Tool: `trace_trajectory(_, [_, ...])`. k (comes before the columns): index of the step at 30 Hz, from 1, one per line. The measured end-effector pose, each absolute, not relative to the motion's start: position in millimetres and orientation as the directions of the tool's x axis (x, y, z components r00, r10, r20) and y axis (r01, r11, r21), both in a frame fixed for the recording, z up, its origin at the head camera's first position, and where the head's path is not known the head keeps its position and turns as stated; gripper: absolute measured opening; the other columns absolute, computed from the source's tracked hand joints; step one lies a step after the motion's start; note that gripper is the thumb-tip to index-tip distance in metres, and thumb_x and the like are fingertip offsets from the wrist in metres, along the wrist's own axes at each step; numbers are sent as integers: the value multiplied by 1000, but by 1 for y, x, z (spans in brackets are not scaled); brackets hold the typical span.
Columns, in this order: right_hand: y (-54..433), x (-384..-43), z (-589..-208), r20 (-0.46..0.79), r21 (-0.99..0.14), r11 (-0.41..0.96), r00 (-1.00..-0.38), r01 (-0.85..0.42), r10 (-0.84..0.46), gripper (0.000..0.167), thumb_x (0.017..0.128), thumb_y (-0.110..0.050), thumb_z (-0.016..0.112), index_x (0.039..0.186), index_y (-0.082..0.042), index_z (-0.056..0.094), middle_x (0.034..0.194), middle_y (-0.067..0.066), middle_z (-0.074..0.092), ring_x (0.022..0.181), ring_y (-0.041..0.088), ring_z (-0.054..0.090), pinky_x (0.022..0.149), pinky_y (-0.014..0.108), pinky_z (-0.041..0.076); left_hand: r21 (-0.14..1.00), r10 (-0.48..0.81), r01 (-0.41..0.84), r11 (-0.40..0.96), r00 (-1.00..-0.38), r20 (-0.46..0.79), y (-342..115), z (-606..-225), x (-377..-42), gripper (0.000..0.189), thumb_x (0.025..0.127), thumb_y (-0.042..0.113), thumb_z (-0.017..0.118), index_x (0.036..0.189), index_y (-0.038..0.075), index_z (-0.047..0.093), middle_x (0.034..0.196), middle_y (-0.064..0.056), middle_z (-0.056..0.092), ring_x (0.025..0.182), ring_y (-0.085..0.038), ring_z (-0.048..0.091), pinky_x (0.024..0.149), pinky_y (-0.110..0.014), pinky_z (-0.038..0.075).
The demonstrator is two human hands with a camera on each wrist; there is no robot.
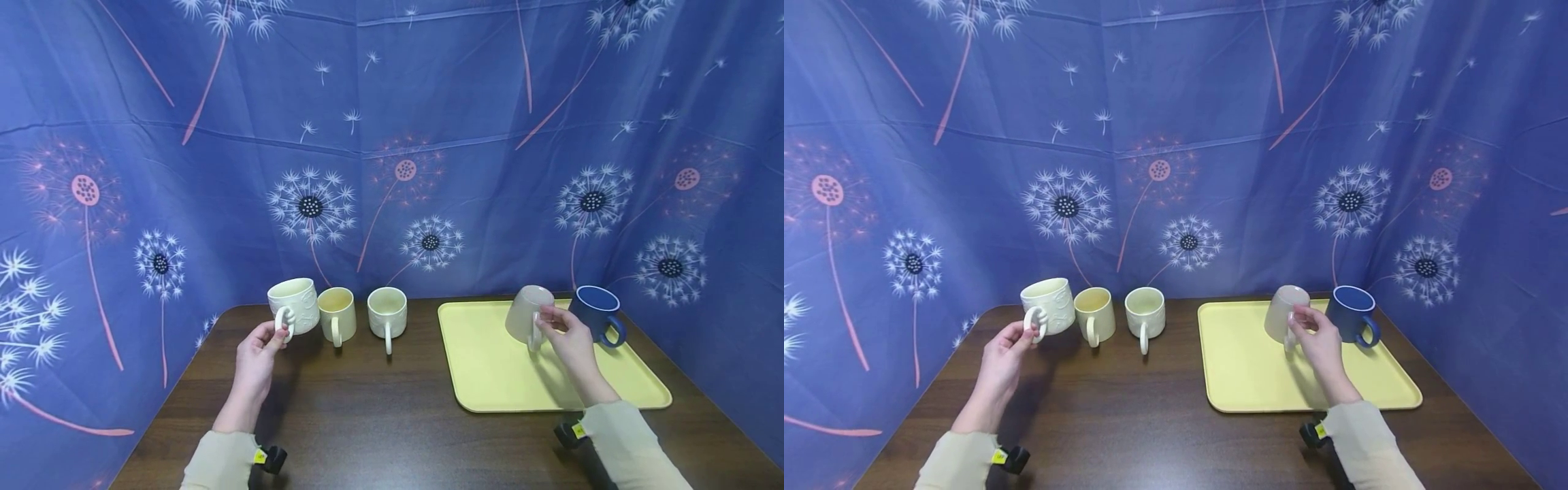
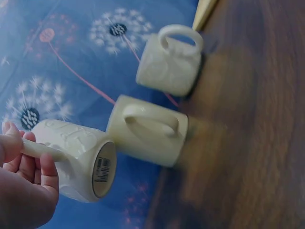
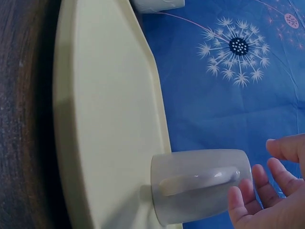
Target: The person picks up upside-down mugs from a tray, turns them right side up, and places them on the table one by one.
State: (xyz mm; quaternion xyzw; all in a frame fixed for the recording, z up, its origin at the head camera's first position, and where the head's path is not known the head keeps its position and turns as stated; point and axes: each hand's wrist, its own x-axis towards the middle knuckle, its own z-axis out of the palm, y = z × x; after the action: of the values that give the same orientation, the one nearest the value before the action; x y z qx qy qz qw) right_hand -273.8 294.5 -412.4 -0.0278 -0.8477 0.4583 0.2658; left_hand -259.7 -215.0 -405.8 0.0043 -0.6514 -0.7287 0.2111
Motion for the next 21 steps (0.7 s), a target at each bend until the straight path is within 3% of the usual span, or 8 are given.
trace_trajectory(21, [303, -276, -434, 170, -840, 542, -951, -2, 260, 45, 90, -13, 59, 125, 12, 46, 115, 31, 56, 74, -13, 45, 67, 10, 41, 982, -405, 188, -1, -898, 171, -242, -435, -293, 24, 90, -1, 58, 108, -17, 55, 73, 14, 63, 68, -4, 55, 65, -16, 46])
